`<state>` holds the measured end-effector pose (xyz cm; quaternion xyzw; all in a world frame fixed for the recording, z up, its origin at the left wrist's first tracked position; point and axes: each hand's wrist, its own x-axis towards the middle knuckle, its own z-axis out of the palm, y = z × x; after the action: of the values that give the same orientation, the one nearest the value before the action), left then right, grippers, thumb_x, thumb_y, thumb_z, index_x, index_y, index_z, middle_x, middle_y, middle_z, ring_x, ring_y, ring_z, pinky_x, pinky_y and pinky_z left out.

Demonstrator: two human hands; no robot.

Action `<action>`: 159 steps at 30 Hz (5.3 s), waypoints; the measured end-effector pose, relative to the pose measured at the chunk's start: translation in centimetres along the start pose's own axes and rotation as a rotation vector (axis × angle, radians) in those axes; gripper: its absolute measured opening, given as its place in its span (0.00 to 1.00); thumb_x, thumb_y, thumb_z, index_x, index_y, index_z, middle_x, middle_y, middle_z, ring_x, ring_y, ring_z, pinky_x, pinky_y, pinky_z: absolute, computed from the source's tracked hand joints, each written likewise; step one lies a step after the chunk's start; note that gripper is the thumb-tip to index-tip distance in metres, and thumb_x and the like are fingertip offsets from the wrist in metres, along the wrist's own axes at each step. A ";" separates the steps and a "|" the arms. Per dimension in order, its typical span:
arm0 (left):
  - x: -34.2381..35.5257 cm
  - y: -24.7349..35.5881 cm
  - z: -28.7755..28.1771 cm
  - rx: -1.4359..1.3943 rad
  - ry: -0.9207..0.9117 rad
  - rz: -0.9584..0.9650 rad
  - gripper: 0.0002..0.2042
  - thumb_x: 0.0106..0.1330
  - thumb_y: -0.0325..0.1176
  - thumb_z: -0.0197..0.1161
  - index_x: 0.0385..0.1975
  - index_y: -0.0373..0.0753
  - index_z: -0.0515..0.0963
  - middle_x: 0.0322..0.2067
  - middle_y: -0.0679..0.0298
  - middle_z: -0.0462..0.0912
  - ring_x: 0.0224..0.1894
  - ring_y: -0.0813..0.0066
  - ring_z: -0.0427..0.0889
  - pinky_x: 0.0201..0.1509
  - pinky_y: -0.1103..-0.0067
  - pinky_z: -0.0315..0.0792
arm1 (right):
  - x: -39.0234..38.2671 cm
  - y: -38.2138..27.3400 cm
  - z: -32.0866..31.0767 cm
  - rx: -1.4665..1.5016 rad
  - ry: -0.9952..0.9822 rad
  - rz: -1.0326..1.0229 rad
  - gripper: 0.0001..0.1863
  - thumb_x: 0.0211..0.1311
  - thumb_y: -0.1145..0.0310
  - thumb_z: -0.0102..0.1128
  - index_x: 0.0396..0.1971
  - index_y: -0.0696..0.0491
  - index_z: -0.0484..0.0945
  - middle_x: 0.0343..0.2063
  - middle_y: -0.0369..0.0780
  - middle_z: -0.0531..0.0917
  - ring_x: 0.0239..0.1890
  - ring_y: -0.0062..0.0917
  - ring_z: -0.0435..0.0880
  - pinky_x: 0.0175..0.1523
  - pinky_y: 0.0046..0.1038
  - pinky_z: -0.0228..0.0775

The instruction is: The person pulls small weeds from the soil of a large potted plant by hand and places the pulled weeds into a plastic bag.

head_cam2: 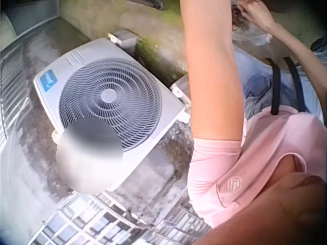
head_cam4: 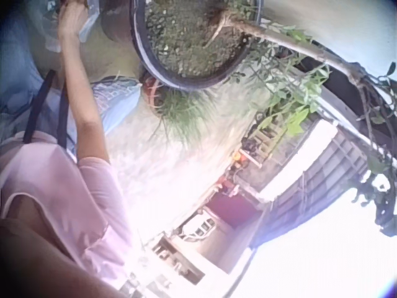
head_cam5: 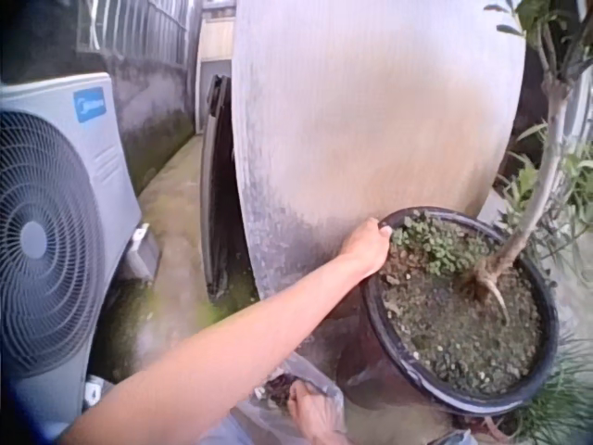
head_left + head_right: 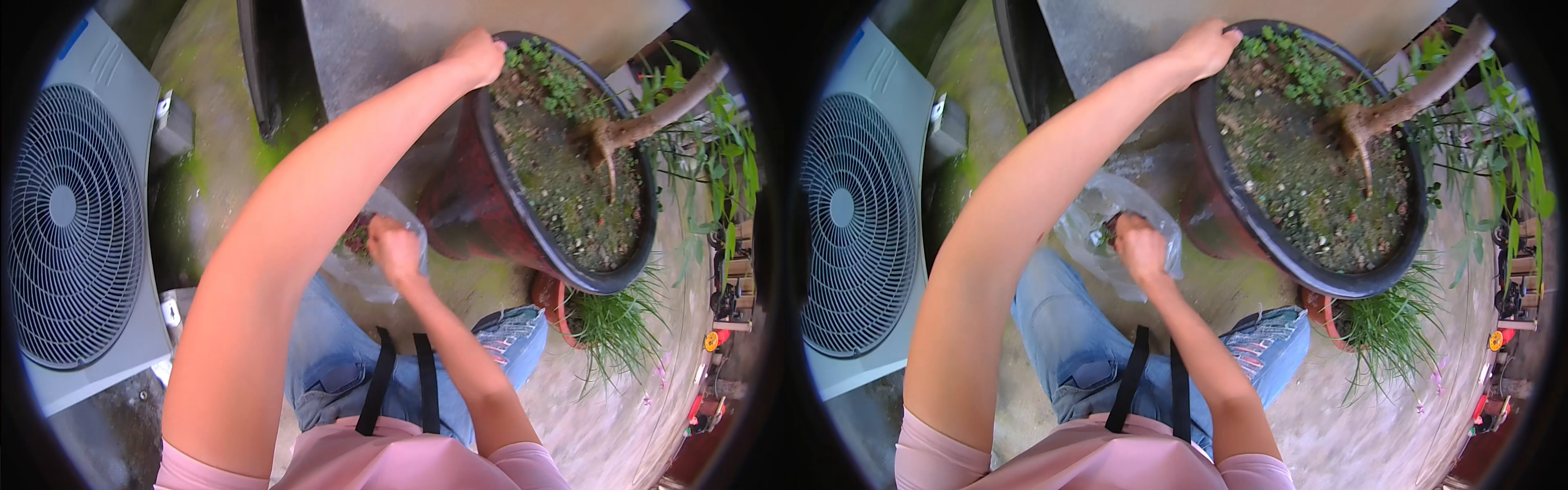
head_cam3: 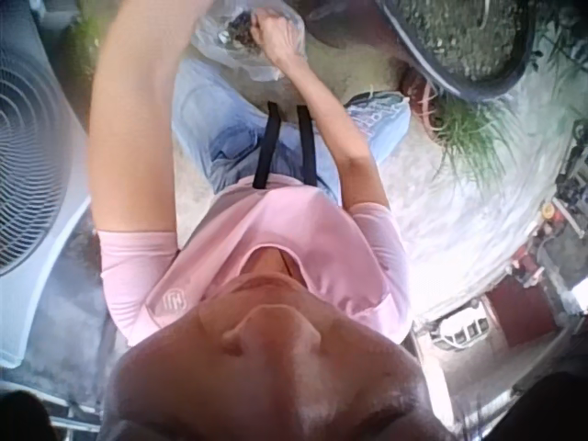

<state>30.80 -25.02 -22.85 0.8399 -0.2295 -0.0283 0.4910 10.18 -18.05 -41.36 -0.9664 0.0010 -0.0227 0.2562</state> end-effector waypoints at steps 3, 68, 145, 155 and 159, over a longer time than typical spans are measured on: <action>0.6 1.0 0.7 0.000 -0.028 0.045 0.19 0.65 0.44 0.49 0.43 0.31 0.71 0.42 0.45 0.76 0.48 0.48 0.74 0.51 0.63 0.67 | 0.2 2.5 3.2 -0.173 -0.426 0.008 0.31 0.42 0.68 0.64 0.52 0.50 0.67 0.59 0.52 0.60 0.61 0.50 0.58 0.59 0.57 0.51; -0.5 0.6 -0.2 -0.138 0.036 -0.051 0.17 0.67 0.41 0.45 0.44 0.34 0.72 0.41 0.48 0.77 0.47 0.52 0.75 0.51 0.67 0.66 | 17.1 5.4 -26.6 -0.032 0.530 0.413 0.13 0.48 0.61 0.63 0.30 0.55 0.81 0.33 0.49 0.81 0.39 0.43 0.80 0.45 0.38 0.71; -0.7 1.1 -0.5 -0.071 -0.012 -0.090 0.17 0.69 0.41 0.45 0.48 0.34 0.70 0.41 0.54 0.78 0.45 0.64 0.75 0.51 0.73 0.65 | 17.4 5.5 -26.6 0.027 0.511 0.507 0.13 0.44 0.59 0.67 0.32 0.44 0.84 0.33 0.42 0.83 0.38 0.33 0.82 0.45 0.31 0.72; 0.1 0.5 0.0 -0.080 -0.002 -0.062 0.18 0.67 0.43 0.45 0.45 0.36 0.72 0.43 0.50 0.77 0.49 0.52 0.74 0.53 0.65 0.66 | 6.3 -1.4 -31.4 0.545 0.517 0.012 0.09 0.51 0.67 0.64 0.29 0.58 0.81 0.19 0.32 0.79 0.22 0.11 0.71 0.29 0.17 0.63; -0.5 -1.1 -1.1 -0.028 0.024 -0.097 0.17 0.67 0.43 0.44 0.44 0.36 0.72 0.42 0.50 0.77 0.49 0.52 0.74 0.53 0.65 0.65 | -1.0 -5.6 -24.6 0.416 0.609 -0.431 0.07 0.45 0.77 0.64 0.27 0.55 0.79 0.26 0.37 0.80 0.31 0.23 0.78 0.37 0.24 0.71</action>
<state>31.04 -23.41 -23.32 0.8433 -0.1821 -0.0450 0.5036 8.04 -25.32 -17.28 -0.8215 -0.1299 -0.3596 0.4230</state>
